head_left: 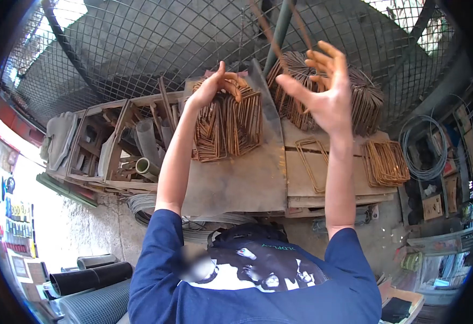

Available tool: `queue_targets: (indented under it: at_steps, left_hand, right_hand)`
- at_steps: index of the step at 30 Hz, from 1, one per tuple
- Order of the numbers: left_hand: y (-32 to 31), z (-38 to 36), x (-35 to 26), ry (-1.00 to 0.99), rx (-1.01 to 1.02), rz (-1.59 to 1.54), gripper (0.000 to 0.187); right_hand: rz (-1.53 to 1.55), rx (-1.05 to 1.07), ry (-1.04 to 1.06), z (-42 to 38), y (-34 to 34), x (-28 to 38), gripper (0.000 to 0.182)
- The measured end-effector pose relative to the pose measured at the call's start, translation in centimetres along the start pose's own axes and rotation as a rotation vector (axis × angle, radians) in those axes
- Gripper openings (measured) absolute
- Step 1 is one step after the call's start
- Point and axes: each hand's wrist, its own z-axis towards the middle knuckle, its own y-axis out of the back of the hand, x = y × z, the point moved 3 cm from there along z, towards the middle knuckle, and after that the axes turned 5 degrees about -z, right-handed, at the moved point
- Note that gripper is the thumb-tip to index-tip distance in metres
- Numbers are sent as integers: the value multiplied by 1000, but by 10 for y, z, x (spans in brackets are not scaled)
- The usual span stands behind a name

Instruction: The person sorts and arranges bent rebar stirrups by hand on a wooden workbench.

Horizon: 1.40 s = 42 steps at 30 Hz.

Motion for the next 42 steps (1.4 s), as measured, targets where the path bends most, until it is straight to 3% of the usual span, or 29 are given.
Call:
queue_targets:
  at_steps: [4, 6, 9, 13, 18, 22, 24, 27, 33, 34, 36, 38, 40, 42]
  left_hand:
    - [1, 2, 4, 18, -94, 2, 84]
    - [0, 2, 2, -8, -5, 29, 85]
    - [-5, 1, -1, -18, -43, 27, 85]
    - [-5, -1, -4, -7, -33, 58, 85]
    - [-4, 0, -2, -1, -26, 35, 84]
    - [5, 3, 10, -23, -44, 45, 84]
    - [16, 7, 20, 6, -221, 43, 84]
    - [-1, 0, 2, -21, -244, 63, 84]
    - [-2, 1, -4, -97, -23, 65, 84]
    - [-3, 1, -5, -89, -6, 52, 84]
    - [-5, 2, -4, -132, -14, 78, 85]
    - [-5, 3, -5, -176, -19, 109, 85]
    - [-7, 4, -6, -164, -26, 105, 85]
    - [-5, 6, -3, -146, -14, 79, 85]
  right_hand:
    - [3, 62, -19, -18, -25, 1, 90]
    - [24, 48, 7, -26, -27, 1, 89]
    - [7, -82, -27, -29, -20, -4, 91]
    - [-27, -89, -44, -8, -13, 2, 95]
    - [-170, 76, 29, -9, -21, -2, 94]
    - [-118, 185, -109, -47, -32, -22, 96]
    - [-140, 158, -114, -70, -43, -36, 97]
    - [-90, 148, -137, -98, -55, -49, 95]
    - [-40, 111, -335, -148, -77, -75, 99]
    - [-40, 111, -336, -155, -83, -86, 99]
    - [-284, 183, -147, -162, -95, -95, 102]
    - [-257, 172, -156, -151, -100, -96, 97]
    - [-39, 147, -169, -120, -100, -84, 85]
    - [59, 84, -163, -89, -99, -66, 61]
